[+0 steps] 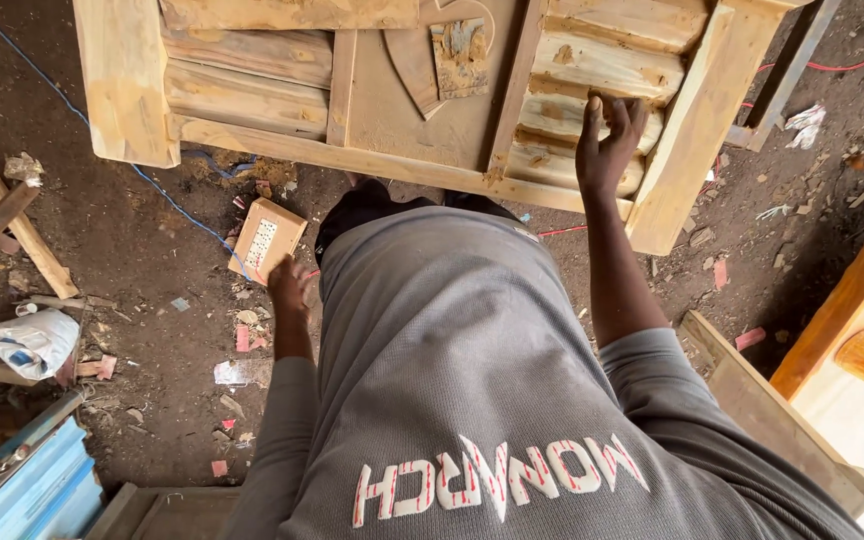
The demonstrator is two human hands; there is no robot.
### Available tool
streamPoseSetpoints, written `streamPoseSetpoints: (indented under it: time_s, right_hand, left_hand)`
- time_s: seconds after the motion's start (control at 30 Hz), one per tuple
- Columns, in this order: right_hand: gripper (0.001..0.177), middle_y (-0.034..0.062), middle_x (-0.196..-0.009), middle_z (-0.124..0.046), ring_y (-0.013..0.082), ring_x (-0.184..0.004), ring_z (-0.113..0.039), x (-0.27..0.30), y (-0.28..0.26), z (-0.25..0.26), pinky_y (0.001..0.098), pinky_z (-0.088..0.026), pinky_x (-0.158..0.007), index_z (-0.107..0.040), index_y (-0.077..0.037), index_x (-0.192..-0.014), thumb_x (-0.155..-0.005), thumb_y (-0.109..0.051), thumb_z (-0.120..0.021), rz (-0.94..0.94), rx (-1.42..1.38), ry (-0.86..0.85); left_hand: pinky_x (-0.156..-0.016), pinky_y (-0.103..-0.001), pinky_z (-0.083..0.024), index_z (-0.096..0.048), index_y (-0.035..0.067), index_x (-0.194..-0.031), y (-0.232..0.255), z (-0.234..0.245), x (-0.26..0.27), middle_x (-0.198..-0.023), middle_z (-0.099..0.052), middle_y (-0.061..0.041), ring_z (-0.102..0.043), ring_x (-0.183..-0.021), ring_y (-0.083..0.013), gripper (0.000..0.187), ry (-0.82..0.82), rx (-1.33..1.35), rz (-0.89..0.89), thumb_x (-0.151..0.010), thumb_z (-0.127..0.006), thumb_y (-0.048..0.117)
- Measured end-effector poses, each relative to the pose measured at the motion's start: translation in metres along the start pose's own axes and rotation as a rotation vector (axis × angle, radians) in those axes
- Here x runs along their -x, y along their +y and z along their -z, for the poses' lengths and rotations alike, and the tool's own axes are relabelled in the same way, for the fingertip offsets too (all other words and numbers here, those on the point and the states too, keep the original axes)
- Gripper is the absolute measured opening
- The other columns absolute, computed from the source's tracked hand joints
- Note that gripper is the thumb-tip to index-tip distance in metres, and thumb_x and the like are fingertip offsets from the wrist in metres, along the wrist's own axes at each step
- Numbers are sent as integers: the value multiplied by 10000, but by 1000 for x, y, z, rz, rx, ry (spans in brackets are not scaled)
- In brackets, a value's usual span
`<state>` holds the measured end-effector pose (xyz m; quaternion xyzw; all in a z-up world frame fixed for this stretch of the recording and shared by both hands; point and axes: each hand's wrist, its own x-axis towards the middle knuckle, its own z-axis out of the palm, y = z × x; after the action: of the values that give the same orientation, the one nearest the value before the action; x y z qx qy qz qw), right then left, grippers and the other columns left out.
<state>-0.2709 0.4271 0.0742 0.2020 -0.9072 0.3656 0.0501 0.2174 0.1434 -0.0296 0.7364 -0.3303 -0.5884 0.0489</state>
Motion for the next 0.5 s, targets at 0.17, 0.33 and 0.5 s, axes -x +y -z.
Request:
streamPoseSetpoints:
  time_s: [0.17,0.33,0.5]
  right_hand:
    - [300,101,-973,-513,262,-991,-500,16,-9,-2,472,-367,-1003,-747,-22,-1108,-1111,-300,-634,-38,-48,33]
    - [361,86,-953,-490,255,-971,-453,26,-19,-3,415,-410,-907,-740,-28,-1090,-1112,-357,-593,-102,-88,5]
    - [412,75,-908,-464,243,-934,-428,38,-21,-11,417,-396,-890,-748,-34,-1027,-1111,-405,-588,-151,-34,-12]
  left_hand:
    - [-1016,-446,-530,-522,95,-1287,74,-7,-12,-1339,-608,-117,-641,-1196,-279,417,142,140,-345,-946,-645,301]
    - [-928,-399,-592,-594,24,-1197,145,-30,-4,-1156,-679,-202,-661,-1047,-286,365,51,177,-690,-955,-735,258]
    - [-978,-377,-601,-616,22,-1228,191,-67,17,-1207,-683,-166,-685,-1120,-252,406,-114,99,-953,-961,-755,294]
